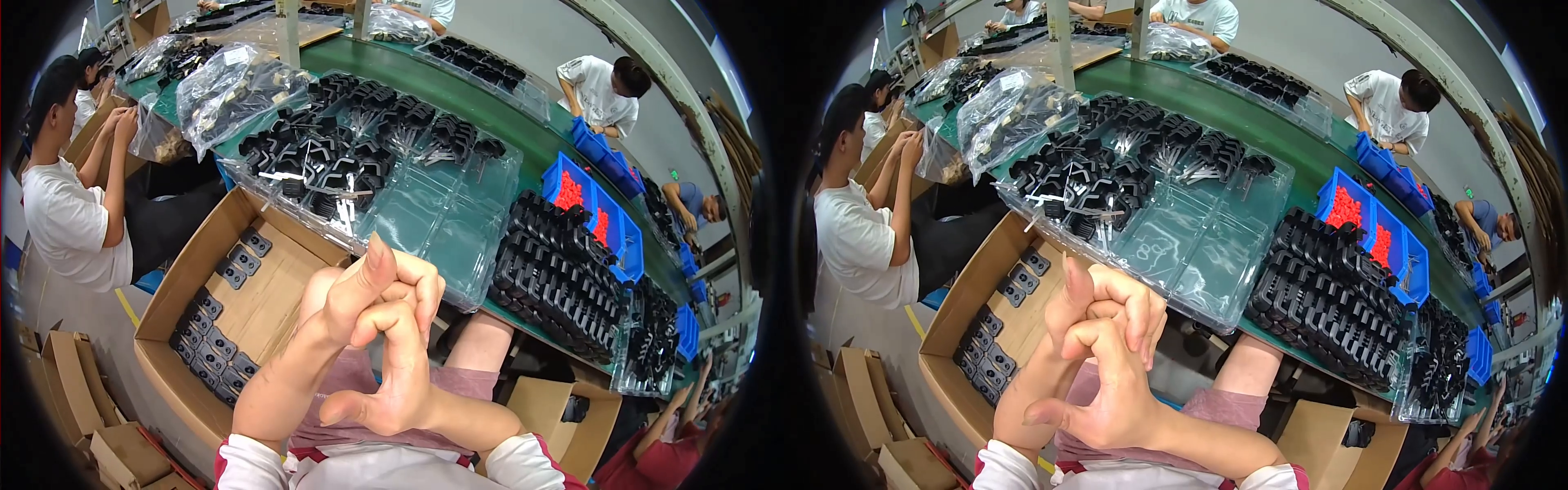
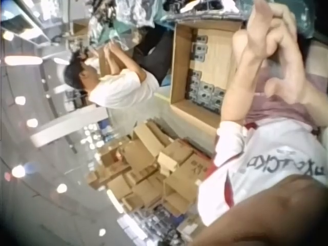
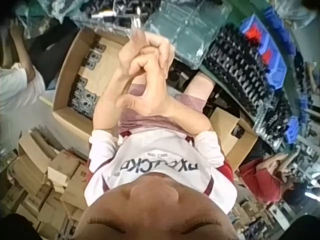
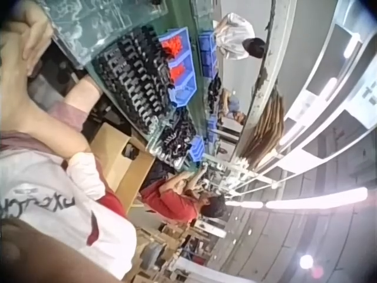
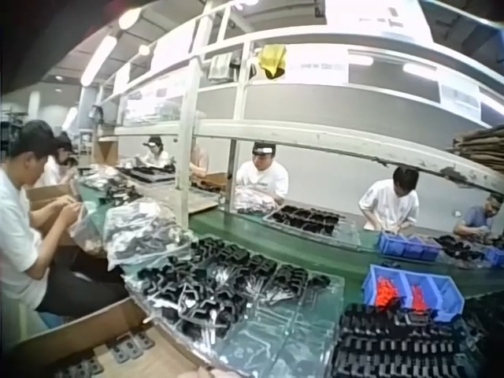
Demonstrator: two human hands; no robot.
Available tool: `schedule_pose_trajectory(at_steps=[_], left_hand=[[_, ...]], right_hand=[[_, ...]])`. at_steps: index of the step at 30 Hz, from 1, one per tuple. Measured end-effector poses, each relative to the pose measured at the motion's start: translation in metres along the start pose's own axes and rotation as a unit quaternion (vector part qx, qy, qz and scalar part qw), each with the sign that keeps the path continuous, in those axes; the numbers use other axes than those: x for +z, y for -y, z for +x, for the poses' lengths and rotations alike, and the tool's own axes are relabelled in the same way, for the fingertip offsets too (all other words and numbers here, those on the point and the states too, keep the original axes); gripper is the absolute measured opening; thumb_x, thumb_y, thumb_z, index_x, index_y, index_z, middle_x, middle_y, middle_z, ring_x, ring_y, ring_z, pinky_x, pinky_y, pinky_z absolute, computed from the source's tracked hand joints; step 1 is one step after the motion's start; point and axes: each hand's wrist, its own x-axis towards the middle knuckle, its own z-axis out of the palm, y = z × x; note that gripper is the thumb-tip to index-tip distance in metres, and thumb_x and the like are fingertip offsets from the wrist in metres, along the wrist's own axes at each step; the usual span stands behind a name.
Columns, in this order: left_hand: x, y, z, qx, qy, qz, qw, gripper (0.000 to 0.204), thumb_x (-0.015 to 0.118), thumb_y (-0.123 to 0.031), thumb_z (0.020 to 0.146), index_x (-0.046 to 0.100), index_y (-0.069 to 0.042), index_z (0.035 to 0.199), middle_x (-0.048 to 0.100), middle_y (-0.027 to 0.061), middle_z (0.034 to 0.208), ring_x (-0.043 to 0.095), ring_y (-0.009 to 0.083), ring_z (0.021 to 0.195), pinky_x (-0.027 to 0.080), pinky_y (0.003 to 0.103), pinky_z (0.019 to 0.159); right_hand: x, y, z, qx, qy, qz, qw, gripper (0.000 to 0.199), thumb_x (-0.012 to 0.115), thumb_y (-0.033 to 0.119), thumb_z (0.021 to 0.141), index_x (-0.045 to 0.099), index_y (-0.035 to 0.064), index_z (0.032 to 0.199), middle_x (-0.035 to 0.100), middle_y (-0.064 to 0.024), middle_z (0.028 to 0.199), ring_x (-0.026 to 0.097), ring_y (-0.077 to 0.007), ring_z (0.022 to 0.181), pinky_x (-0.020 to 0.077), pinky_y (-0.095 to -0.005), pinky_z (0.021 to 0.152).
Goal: Assembling plastic components to create car phone holders on a production line.
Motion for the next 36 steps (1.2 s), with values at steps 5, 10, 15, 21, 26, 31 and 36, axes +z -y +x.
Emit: schedule_pose_trajectory(at_steps=[5, 10, 15, 21, 26, 31, 36], left_hand=[[-0.001, 0.000, 0.000, -0.002, 0.001, -0.005, 1.000, 0.091, 0.012, -0.075, 0.087, 0.059, 0.000, 0.063, 0.056, 0.0107, 0.064, 0.044, 0.0159, 0.056, 0.035, 0.024, 0.055], [0.003, 0.002, 0.005, 0.027, 0.013, -0.015, 0.999, 0.089, 0.015, -0.073, 0.089, 0.059, 0.001, 0.063, 0.055, 0.0106, 0.062, 0.043, 0.0147, 0.053, 0.034, 0.022, 0.053], [0.008, 0.002, 0.005, 0.025, -0.002, -0.053, 0.998, 0.086, 0.018, -0.069, 0.091, 0.058, 0.001, 0.062, 0.055, 0.0097, 0.061, 0.042, 0.0129, 0.051, 0.033, 0.021, 0.051], [0.007, 0.002, 0.007, 0.037, 0.001, -0.019, 0.999, 0.084, 0.018, -0.067, 0.092, 0.057, 0.000, 0.061, 0.054, 0.0081, 0.060, 0.042, 0.0117, 0.051, 0.033, 0.020, 0.051], [0.013, -0.009, 0.009, 0.008, -0.019, 0.069, 0.997, 0.094, 0.010, -0.077, 0.084, 0.057, 0.000, 0.059, 0.053, 0.0127, 0.056, 0.053, 0.0209, 0.054, 0.041, 0.026, 0.054], [0.008, 0.006, 0.012, 0.051, -0.003, 0.012, 0.999, 0.085, 0.018, -0.072, 0.090, 0.061, 0.000, 0.075, 0.056, 0.0084, 0.069, 0.049, 0.0124, 0.061, 0.036, 0.019, 0.058], [0.012, 0.014, 0.018, 0.053, -0.115, -0.099, 0.987, 0.086, 0.016, -0.073, 0.089, 0.057, 0.001, 0.104, 0.055, 0.0107, 0.083, 0.052, 0.0152, 0.072, 0.041, 0.023, 0.064]], right_hand=[[0.000, -0.002, -0.005, 0.031, 0.001, 0.007, 0.999, 0.062, 0.080, 0.051, 0.067, 0.046, 0.0069, 0.094, 0.045, -0.0131, 0.100, 0.043, -0.0253, 0.093, 0.0390, -0.0368, 0.080], [-0.003, 0.002, -0.002, 0.013, -0.002, 0.003, 1.000, 0.071, 0.078, 0.061, 0.061, 0.045, 0.0075, 0.093, 0.045, -0.0127, 0.102, 0.043, -0.0248, 0.093, 0.0386, -0.0376, 0.080], [-0.005, -0.004, -0.004, 0.003, 0.006, -0.004, 1.000, 0.079, 0.076, 0.071, 0.055, 0.045, 0.0079, 0.092, 0.044, -0.0124, 0.102, 0.043, -0.0247, 0.093, 0.0382, -0.0380, 0.080], [-0.005, -0.004, -0.011, 0.036, 0.005, 0.009, 0.999, 0.083, 0.071, 0.077, 0.053, 0.044, 0.0089, 0.091, 0.044, -0.0125, 0.103, 0.043, -0.0250, 0.093, 0.0379, -0.0383, 0.080], [-0.007, -0.002, -0.005, 0.016, -0.016, 0.004, 1.000, 0.088, 0.061, 0.086, 0.053, 0.043, 0.0093, 0.092, 0.042, -0.0116, 0.102, 0.042, -0.0252, 0.093, 0.0372, -0.0399, 0.081], [-0.016, -0.002, -0.003, 0.069, -0.030, 0.028, 0.997, 0.094, 0.042, 0.096, 0.053, 0.042, 0.0103, 0.092, 0.041, -0.0093, 0.100, 0.040, -0.0237, 0.091, 0.0336, -0.0371, 0.084], [-0.039, -0.001, -0.008, 0.108, -0.068, 0.131, 0.983, 0.098, 0.035, 0.101, 0.048, 0.042, 0.0115, 0.087, 0.040, -0.0062, 0.096, 0.038, -0.0187, 0.085, 0.0308, -0.0296, 0.079]])
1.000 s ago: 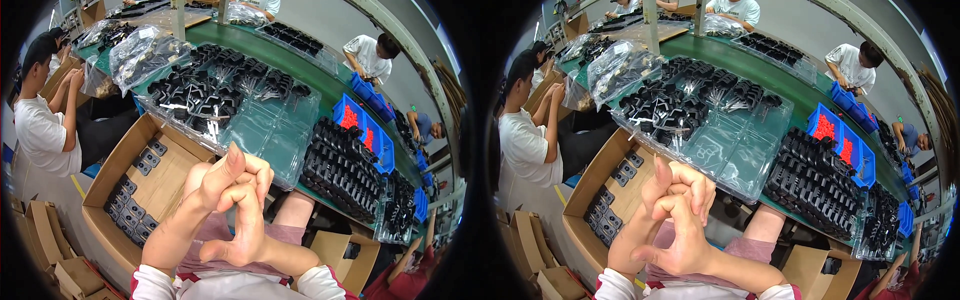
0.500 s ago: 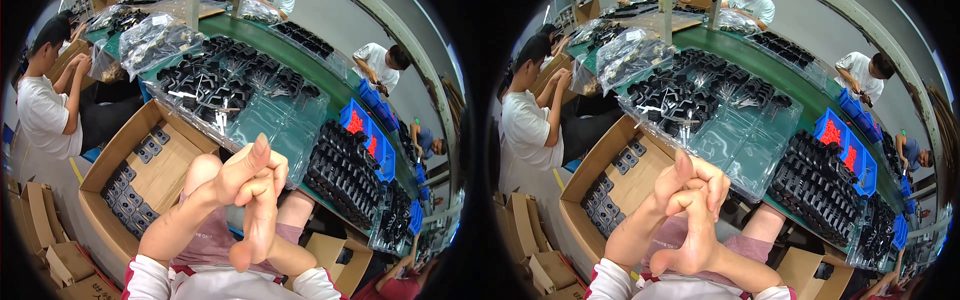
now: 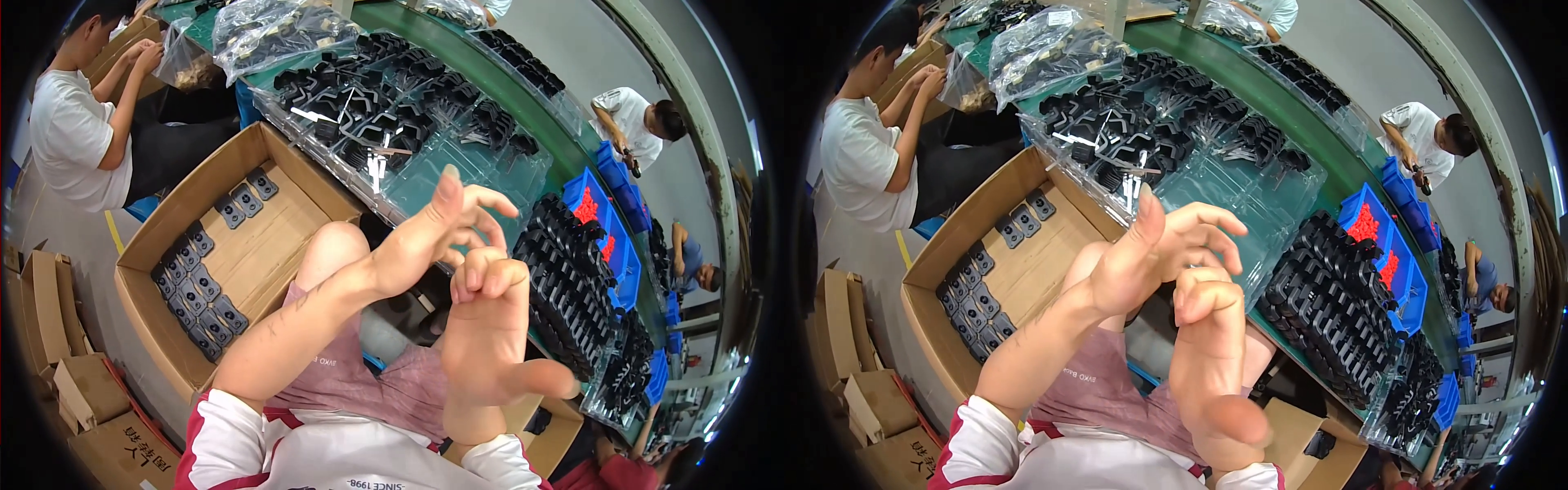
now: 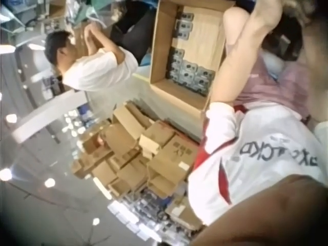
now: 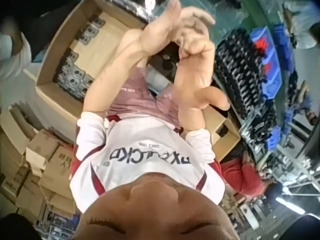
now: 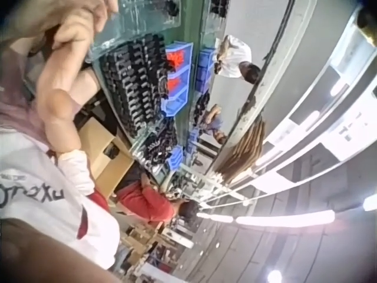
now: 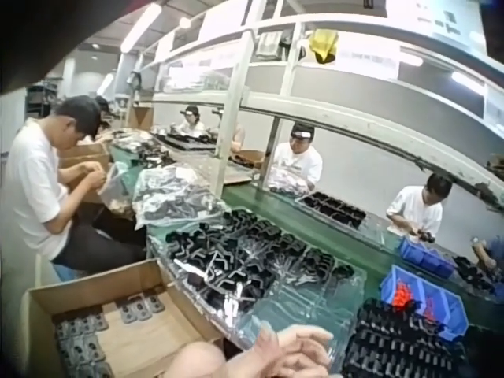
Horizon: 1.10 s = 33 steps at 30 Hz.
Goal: Assembling plastic components to create car phone holders on a production line.
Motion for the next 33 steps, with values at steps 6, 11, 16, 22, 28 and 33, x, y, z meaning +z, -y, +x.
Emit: schedule_pose_trajectory(at_steps=[6, 11, 16, 22, 28, 33], left_hand=[[-0.011, 0.010, -0.005, -0.004, 0.010, 0.006, 1.000, 0.089, 0.015, -0.075, 0.087, 0.046, 0.000, 0.123, 0.053, 0.0123, 0.097, 0.054, 0.0192, 0.083, 0.044, 0.029, 0.071], [-0.007, 0.009, -0.010, -0.026, 0.006, 0.008, 1.000, 0.092, 0.015, -0.077, 0.085, 0.047, 0.000, 0.123, 0.054, 0.0133, 0.101, 0.055, 0.0211, 0.089, 0.045, 0.033, 0.077], [-0.005, 0.022, -0.013, -0.005, 0.012, -0.028, 1.000, 0.084, 0.017, -0.072, 0.089, 0.046, -0.001, 0.122, 0.052, 0.0106, 0.094, 0.055, 0.0182, 0.084, 0.047, 0.031, 0.074], [0.016, 0.027, -0.023, -0.012, 0.000, -0.072, 0.997, 0.077, 0.020, -0.066, 0.093, 0.048, 0.001, 0.119, 0.054, 0.0098, 0.092, 0.055, 0.0160, 0.079, 0.045, 0.026, 0.069], [0.022, 0.023, -0.021, -0.058, -0.066, 0.006, 0.996, 0.065, 0.026, -0.057, 0.097, 0.058, 0.000, 0.090, 0.055, 0.0067, 0.076, 0.050, 0.0114, 0.064, 0.039, 0.020, 0.057], [0.011, 0.017, -0.019, -0.111, -0.098, 0.088, 0.985, 0.064, 0.027, -0.050, 0.100, 0.057, -0.002, 0.069, 0.048, 0.0023, 0.057, 0.039, 0.0083, 0.048, 0.032, 0.020, 0.045]], right_hand=[[-0.010, 0.010, 0.004, -0.001, -0.022, 0.082, 0.996, 0.095, 0.037, 0.098, 0.054, 0.045, 0.0111, 0.091, 0.043, -0.0060, 0.092, 0.038, -0.0169, 0.081, 0.0314, -0.0280, 0.072], [-0.014, 0.023, 0.005, 0.009, -0.025, 0.175, 0.984, 0.089, 0.041, 0.092, 0.062, 0.046, 0.0103, 0.096, 0.044, -0.0063, 0.092, 0.039, -0.0172, 0.079, 0.0324, -0.0286, 0.072], [-0.026, 0.030, 0.006, 0.056, -0.020, 0.323, 0.945, 0.086, 0.043, 0.089, 0.066, 0.048, 0.0102, 0.099, 0.044, -0.0068, 0.092, 0.039, -0.0180, 0.079, 0.0323, -0.0295, 0.071], [-0.043, 0.025, 0.000, 0.126, 0.027, 0.497, 0.858, 0.092, 0.033, 0.094, 0.064, 0.050, 0.0102, 0.099, 0.044, -0.0086, 0.094, 0.037, -0.0189, 0.081, 0.0296, -0.0289, 0.075], [-0.035, 0.003, -0.002, 0.111, 0.048, 0.357, 0.926, 0.099, 0.023, 0.097, 0.061, 0.049, 0.0090, 0.098, 0.042, -0.0088, 0.103, 0.034, -0.0184, 0.081, 0.0277, -0.0284, 0.075], [-0.032, -0.016, -0.013, 0.143, 0.087, 0.218, 0.962, 0.106, 0.014, 0.100, 0.053, 0.045, 0.0080, 0.094, 0.036, -0.0070, 0.113, 0.031, -0.0178, 0.082, 0.0259, -0.0275, 0.076]])
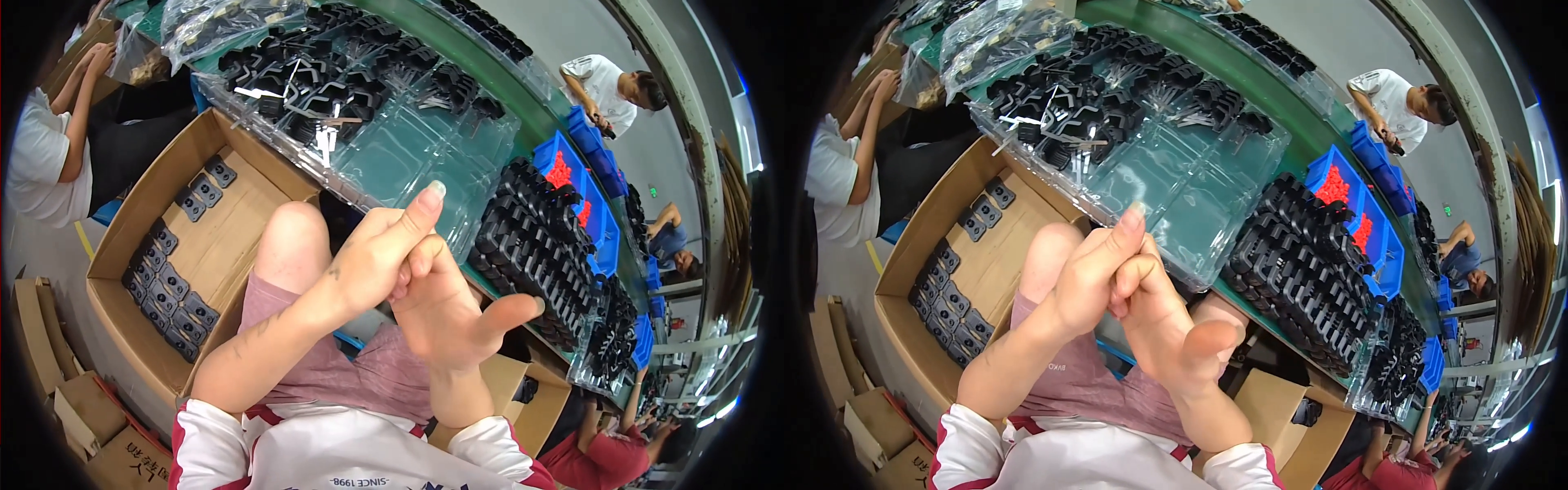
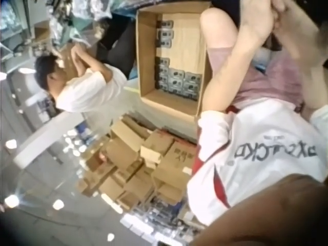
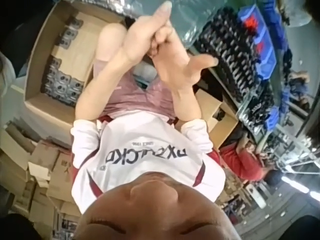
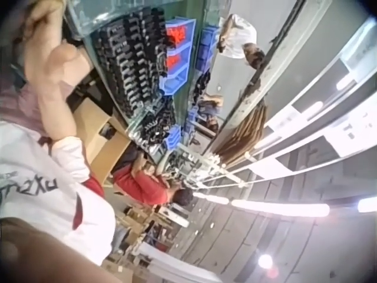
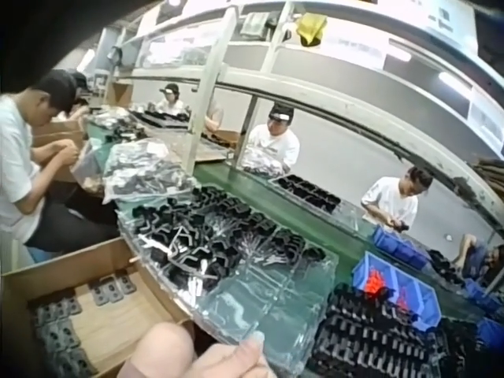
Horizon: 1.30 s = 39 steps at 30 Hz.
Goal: Assembling plastic components to create car phone holders on a production line.
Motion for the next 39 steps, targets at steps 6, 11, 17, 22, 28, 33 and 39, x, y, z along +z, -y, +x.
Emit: schedule_pose_trajectory(at_steps=[6, 11, 17, 22, 28, 33, 39], left_hand=[[0.009, 0.003, -0.001, 0.037, -0.067, -0.032, 0.997, 0.059, 0.031, -0.039, 0.101, 0.049, -0.007, 0.055, 0.042, -0.0006, 0.048, 0.030, 0.0062, 0.039, 0.023, 0.019, 0.036], [0.010, 0.005, 0.000, 0.054, -0.079, -0.013, 0.995, 0.059, 0.032, -0.039, 0.101, 0.048, -0.007, 0.055, 0.041, -0.0010, 0.047, 0.029, 0.0059, 0.038, 0.023, 0.019, 0.036], [0.008, 0.003, -0.001, 0.011, -0.077, -0.055, 0.995, 0.062, 0.042, -0.044, 0.097, 0.048, -0.008, 0.047, 0.043, -0.0004, 0.043, 0.035, 0.0065, 0.040, 0.026, 0.019, 0.038], [0.005, 0.005, 0.000, 0.011, -0.063, -0.031, 0.998, 0.063, 0.041, -0.045, 0.097, 0.048, -0.008, 0.047, 0.044, -0.0002, 0.044, 0.036, 0.0069, 0.041, 0.028, 0.019, 0.039], [0.007, 0.006, 0.001, 0.019, -0.053, -0.025, 0.998, 0.063, 0.038, -0.045, 0.098, 0.049, -0.007, 0.048, 0.043, -0.0002, 0.044, 0.035, 0.0072, 0.040, 0.028, 0.020, 0.039], [0.007, 0.008, 0.002, 0.049, -0.054, -0.018, 0.997, 0.060, 0.033, -0.040, 0.101, 0.049, -0.007, 0.054, 0.040, -0.0016, 0.045, 0.030, 0.0063, 0.037, 0.025, 0.018, 0.036], [0.003, 0.008, 0.004, 0.038, -0.034, -0.017, 0.999, 0.060, 0.033, -0.041, 0.100, 0.049, -0.006, 0.054, 0.041, -0.0011, 0.045, 0.031, 0.0068, 0.037, 0.026, 0.019, 0.036]], right_hand=[[0.007, -0.002, -0.001, 0.013, -0.035, 0.017, 0.999, 0.097, 0.028, 0.100, 0.054, 0.044, 0.0111, 0.089, 0.047, -0.0031, 0.097, 0.043, -0.0150, 0.087, 0.0319, -0.0237, 0.078], [0.016, 0.000, 0.000, 0.009, -0.064, 0.012, 0.998, 0.095, 0.030, 0.099, 0.055, 0.044, 0.0116, 0.089, 0.048, -0.0027, 0.098, 0.045, -0.0153, 0.092, 0.0334, -0.0234, 0.082], [0.018, -0.003, -0.002, 0.004, -0.081, 0.021, 0.996, 0.093, 0.032, 0.098, 0.057, 0.044, 0.0119, 0.091, 0.049, -0.0028, 0.099, 0.046, -0.0152, 0.096, 0.0345, -0.0251, 0.086], [0.012, -0.005, -0.006, -0.001, -0.060, 0.021, 0.998, 0.091, 0.032, 0.097, 0.059, 0.043, 0.0123, 0.091, 0.050, -0.0036, 0.101, 0.047, -0.0157, 0.097, 0.0344, -0.0258, 0.088], [0.015, -0.004, -0.005, -0.007, -0.055, 0.016, 0.998, 0.089, 0.033, 0.096, 0.060, 0.043, 0.0130, 0.091, 0.050, -0.0040, 0.102, 0.047, -0.0159, 0.098, 0.0344, -0.0261, 0.089], [0.016, -0.004, -0.004, -0.010, -0.077, 0.004, 0.997, 0.088, 0.033, 0.096, 0.060, 0.043, 0.0135, 0.090, 0.050, -0.0040, 0.103, 0.047, -0.0160, 0.097, 0.0341, -0.0261, 0.089], [0.022, -0.006, -0.003, -0.010, -0.100, -0.001, 0.995, 0.087, 0.034, 0.096, 0.060, 0.042, 0.0139, 0.089, 0.049, -0.0037, 0.102, 0.046, -0.0158, 0.096, 0.0331, -0.0257, 0.089]])
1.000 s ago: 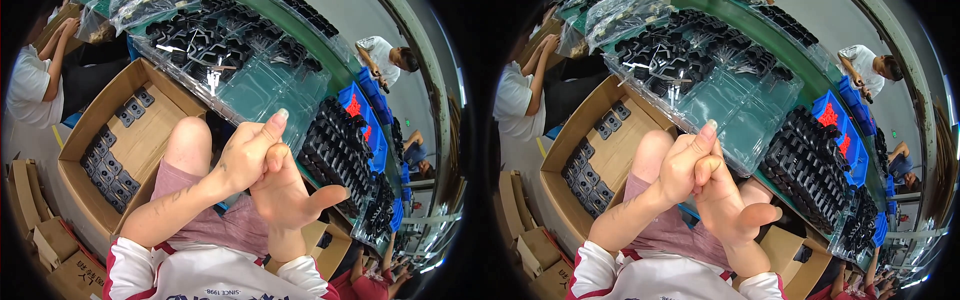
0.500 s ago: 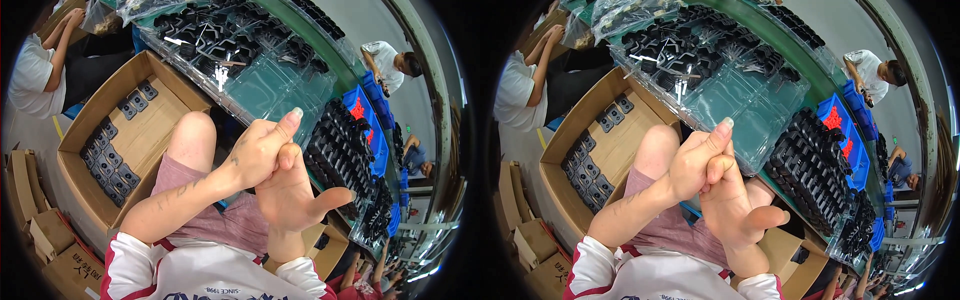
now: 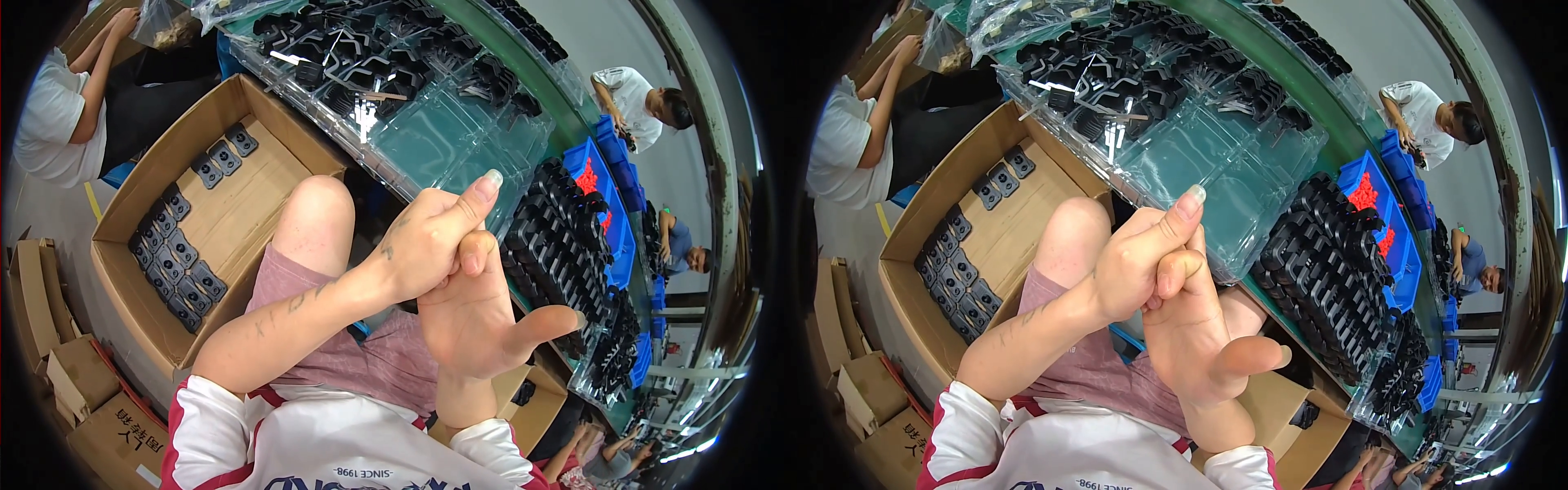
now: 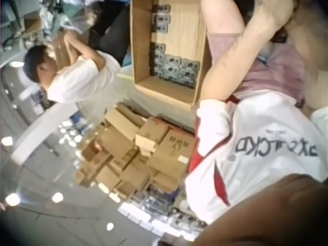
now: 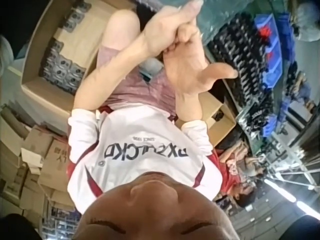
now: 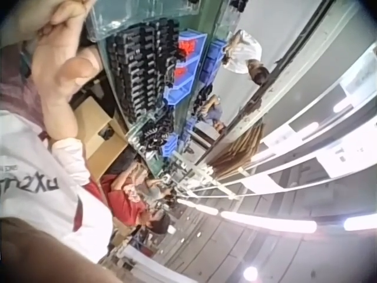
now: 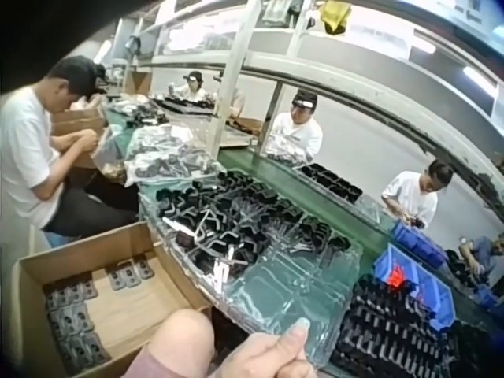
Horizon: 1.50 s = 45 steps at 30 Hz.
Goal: Assembling plastic components to create car phone holders on a production line.
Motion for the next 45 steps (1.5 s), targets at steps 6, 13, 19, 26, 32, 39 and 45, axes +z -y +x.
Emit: schedule_pose_trajectory(at_steps=[6, 13, 19, 26, 32, 39, 45], left_hand=[[0.000, -0.002, 0.001, -0.003, 0.016, 0.001, 1.000, 0.060, 0.032, -0.042, 0.100, 0.049, -0.006, 0.054, 0.041, -0.0009, 0.045, 0.031, 0.0069, 0.037, 0.026, 0.019, 0.036], [0.004, -0.003, -0.001, -0.033, 0.014, -0.040, 0.999, 0.061, 0.033, -0.044, 0.100, 0.049, -0.008, 0.055, 0.041, -0.0019, 0.045, 0.029, 0.0060, 0.037, 0.024, 0.018, 0.036], [-0.001, -0.006, -0.005, -0.115, 0.029, -0.049, 0.992, 0.065, 0.040, -0.057, 0.094, 0.054, -0.007, 0.053, 0.041, -0.0016, 0.045, 0.035, 0.0059, 0.043, 0.025, 0.018, 0.040], [0.004, -0.002, -0.002, -0.060, 0.027, -0.074, 0.995, 0.058, 0.039, -0.046, 0.098, 0.048, -0.010, 0.054, 0.038, -0.0031, 0.045, 0.029, 0.0040, 0.040, 0.019, 0.018, 0.039], [0.002, 0.010, 0.002, -0.048, 0.036, -0.103, 0.993, 0.059, 0.038, -0.046, 0.098, 0.048, -0.009, 0.053, 0.039, -0.0022, 0.046, 0.028, 0.0042, 0.041, 0.019, 0.018, 0.040], [0.001, 0.004, 0.000, -0.076, 0.054, -0.089, 0.992, 0.061, 0.036, -0.047, 0.098, 0.050, -0.007, 0.054, 0.040, -0.0008, 0.046, 0.029, 0.0048, 0.042, 0.020, 0.018, 0.041], [0.000, 0.010, 0.001, -0.073, 0.058, -0.093, 0.991, 0.065, 0.035, -0.051, 0.098, 0.053, -0.005, 0.056, 0.041, -0.0001, 0.046, 0.030, 0.0050, 0.042, 0.021, 0.017, 0.041]], right_hand=[[0.006, -0.001, 0.000, -0.005, -0.025, 0.001, 1.000, 0.087, 0.034, 0.096, 0.060, 0.042, 0.0142, 0.089, 0.049, -0.0032, 0.099, 0.046, -0.0154, 0.092, 0.0332, -0.0248, 0.085], [-0.015, 0.006, 0.002, -0.014, 0.016, -0.023, 1.000, 0.085, 0.034, 0.095, 0.061, 0.043, 0.0147, 0.087, 0.049, -0.0037, 0.094, 0.046, -0.0153, 0.085, 0.0354, -0.0247, 0.076], [-0.016, 0.011, 0.008, 0.008, 0.088, 0.056, 0.994, 0.095, 0.013, 0.093, 0.067, 0.048, 0.0080, 0.091, 0.042, -0.0052, 0.093, 0.038, -0.0178, 0.084, 0.0301, -0.0285, 0.075], [-0.015, 0.010, 0.008, 0.005, 0.093, 0.044, 0.995, 0.090, 0.019, 0.091, 0.069, 0.051, 0.0092, 0.088, 0.048, -0.0068, 0.095, 0.043, -0.0183, 0.089, 0.0329, -0.0286, 0.082], [0.000, 0.009, 0.004, -0.010, 0.023, 0.035, 0.999, 0.079, 0.032, 0.089, 0.071, 0.050, 0.0132, 0.084, 0.053, -0.0068, 0.097, 0.050, -0.0171, 0.094, 0.0371, -0.0286, 0.087], [-0.009, 0.011, 0.004, -0.005, 0.077, 0.040, 0.996, 0.095, 0.007, 0.092, 0.068, 0.049, 0.0086, 0.083, 0.038, -0.0046, 0.093, 0.035, -0.0192, 0.085, 0.0250, -0.0294, 0.080], [-0.003, 0.008, -0.001, -0.014, 0.027, -0.005, 1.000, 0.086, 0.019, 0.091, 0.069, 0.048, 0.0111, 0.080, 0.043, -0.0051, 0.093, 0.040, -0.0184, 0.086, 0.0302, -0.0295, 0.081]])
